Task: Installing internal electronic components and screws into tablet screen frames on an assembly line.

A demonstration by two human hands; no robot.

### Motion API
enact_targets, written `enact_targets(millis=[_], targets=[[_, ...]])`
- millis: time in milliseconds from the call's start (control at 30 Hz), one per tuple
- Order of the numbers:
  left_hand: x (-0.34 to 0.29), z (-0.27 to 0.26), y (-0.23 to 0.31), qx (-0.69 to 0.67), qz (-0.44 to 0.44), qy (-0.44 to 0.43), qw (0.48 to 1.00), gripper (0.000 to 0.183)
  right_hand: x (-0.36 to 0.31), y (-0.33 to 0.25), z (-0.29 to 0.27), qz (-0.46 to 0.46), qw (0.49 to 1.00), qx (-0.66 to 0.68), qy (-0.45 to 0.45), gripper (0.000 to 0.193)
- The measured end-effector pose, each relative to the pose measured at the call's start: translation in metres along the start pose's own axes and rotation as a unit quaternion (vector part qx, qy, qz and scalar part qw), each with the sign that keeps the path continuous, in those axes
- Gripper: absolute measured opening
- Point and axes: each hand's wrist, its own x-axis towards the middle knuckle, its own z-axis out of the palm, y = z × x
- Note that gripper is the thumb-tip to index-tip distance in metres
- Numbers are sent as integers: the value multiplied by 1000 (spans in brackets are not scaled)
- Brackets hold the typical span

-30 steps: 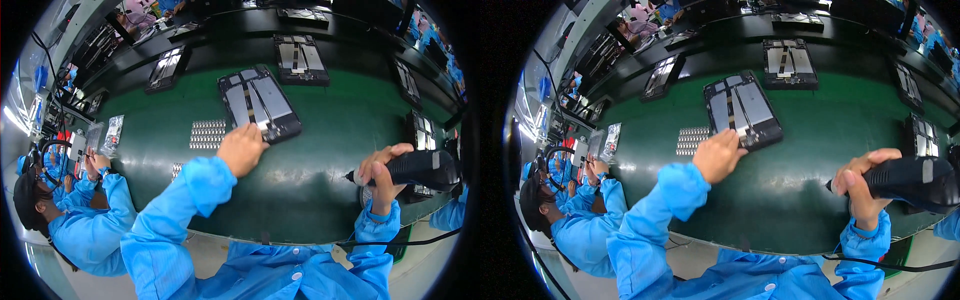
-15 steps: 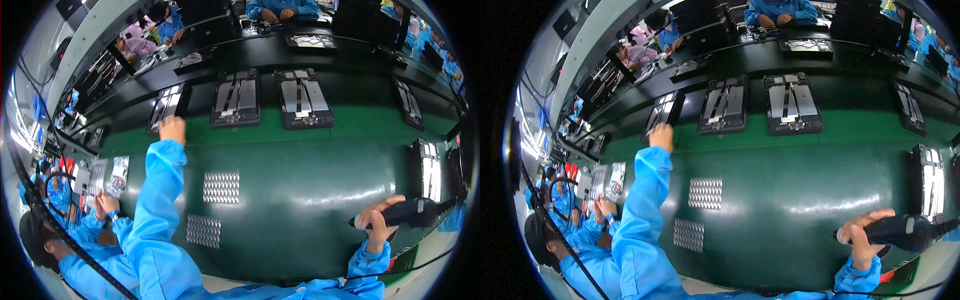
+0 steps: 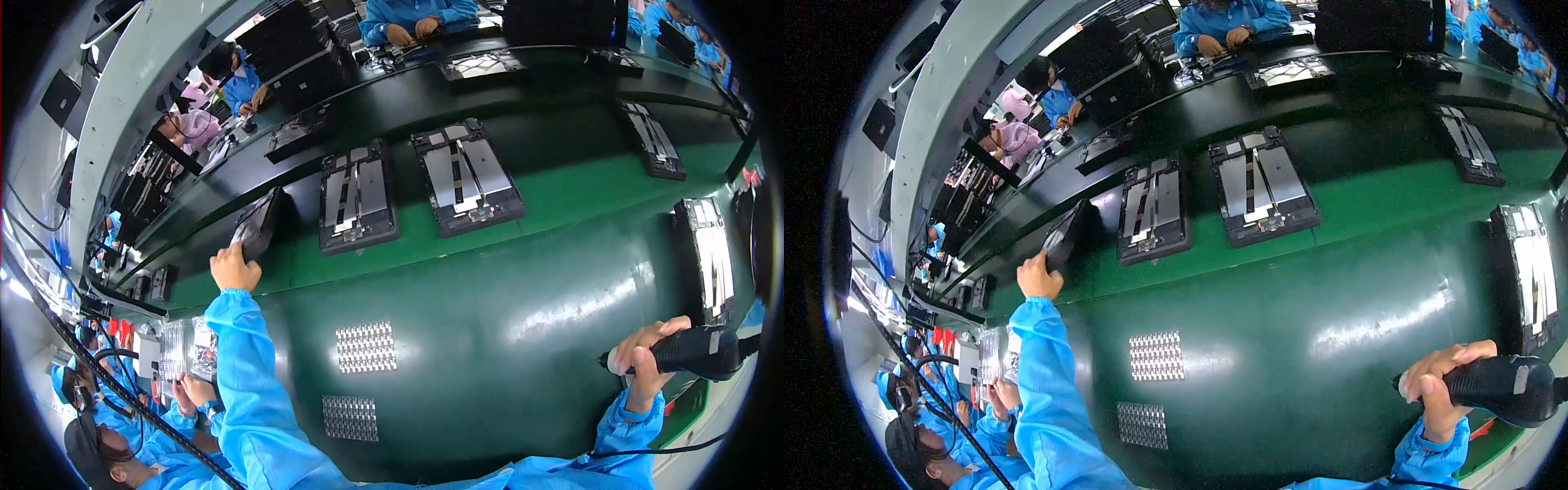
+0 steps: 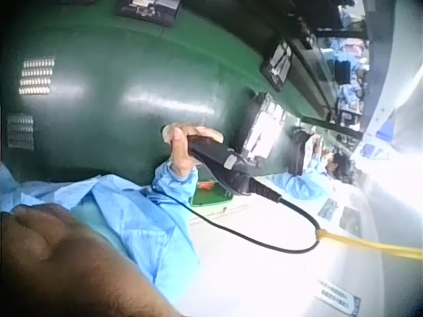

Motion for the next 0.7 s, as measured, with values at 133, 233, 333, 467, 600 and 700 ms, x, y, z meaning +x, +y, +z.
enact_targets(millis=[133, 233, 333, 467, 600, 700], targets=[[-2, -80, -3, -41, -3, 201, 979, 25, 2, -1, 6, 16, 999, 24, -15, 42], [2, -139, 47, -144, -62, 238, 959, 23, -6, -9, -25, -47, 997, -59, -20, 39], [-28, -204, 87, -222, 37, 294, 929, 25, -9, -12, -27, -41, 999, -2, -33, 31], [-65, -244, 164, -326, 120, 346, 871, 36, -2, -10, -33, -92, 995, 3, -46, 23], [-111, -238, 252, -439, 164, 247, 849, 44, 5, -1, -65, -84, 996, -14, -18, 18], [-159, -249, 315, -479, 149, 206, 840, 40, 13, -7, -80, -84, 996, -33, 24, 13]])
